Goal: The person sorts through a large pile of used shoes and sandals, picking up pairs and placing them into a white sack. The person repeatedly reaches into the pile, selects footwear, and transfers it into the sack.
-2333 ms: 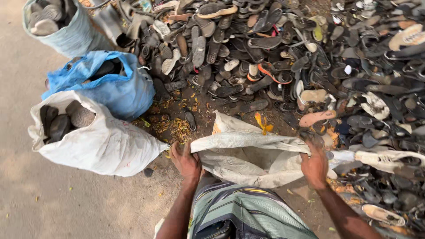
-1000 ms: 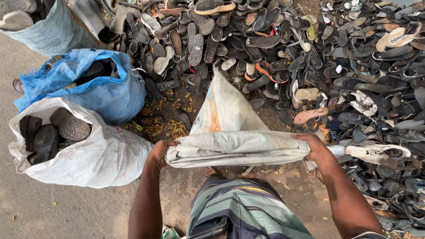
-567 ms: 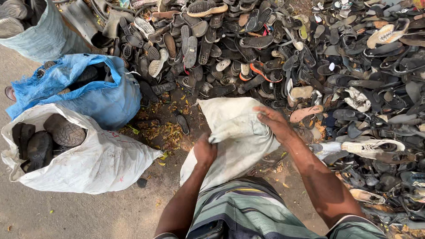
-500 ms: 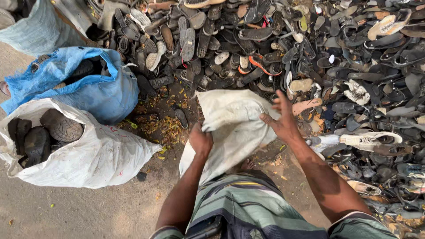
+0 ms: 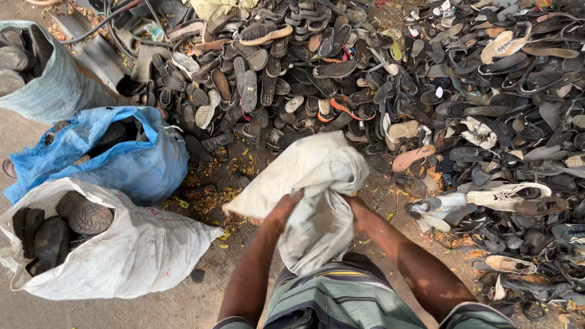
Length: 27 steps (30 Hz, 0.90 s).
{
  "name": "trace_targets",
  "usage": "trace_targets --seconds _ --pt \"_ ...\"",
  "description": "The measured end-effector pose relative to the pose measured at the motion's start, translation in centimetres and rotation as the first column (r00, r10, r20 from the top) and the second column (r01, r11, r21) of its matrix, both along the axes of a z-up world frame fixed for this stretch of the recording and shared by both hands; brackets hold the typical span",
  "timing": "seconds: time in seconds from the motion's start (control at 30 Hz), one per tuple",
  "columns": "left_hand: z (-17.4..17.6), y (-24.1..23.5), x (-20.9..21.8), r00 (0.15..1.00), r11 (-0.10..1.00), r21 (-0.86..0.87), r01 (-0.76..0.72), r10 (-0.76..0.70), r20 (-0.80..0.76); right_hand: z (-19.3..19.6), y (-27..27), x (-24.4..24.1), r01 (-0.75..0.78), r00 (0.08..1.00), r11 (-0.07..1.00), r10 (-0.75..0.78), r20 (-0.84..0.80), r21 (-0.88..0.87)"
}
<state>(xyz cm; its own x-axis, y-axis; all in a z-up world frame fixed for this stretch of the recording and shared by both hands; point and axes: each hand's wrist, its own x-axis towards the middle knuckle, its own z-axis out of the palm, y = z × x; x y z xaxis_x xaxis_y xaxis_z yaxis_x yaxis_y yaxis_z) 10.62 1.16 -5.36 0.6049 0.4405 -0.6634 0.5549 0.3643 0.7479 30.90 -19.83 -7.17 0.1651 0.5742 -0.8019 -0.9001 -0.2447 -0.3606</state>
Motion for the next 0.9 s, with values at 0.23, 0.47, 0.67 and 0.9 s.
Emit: trace_targets --seconds 0.23,0.47,0.67,0.9 --pt "3.3 9.5 -14.9 0.931 0.930 -0.337 0.149 -0.017 0.365 5.7 -16.2 11.0 -0.212 0.905 0.955 0.272 0.327 -0.209" --pt "4.0 0.9 -17.3 0.931 0.649 0.698 0.303 -0.045 -0.362 4.3 -16.6 2.6 -0.141 -0.296 0.635 0.705 0.644 -0.760" --pt "-4.8 -4.3 -11.9 0.650 0.615 0.302 -0.729 0.760 0.021 -3.5 -6.6 -6.4 0.201 0.818 0.964 -0.066 0.571 -0.176" --pt "-7.3 -0.7 -8.4 0.840 0.828 -0.164 -0.537 0.543 -0.010 -1.2 -0.2 -2.9 -0.291 0.928 0.951 0.307 0.212 -0.105"
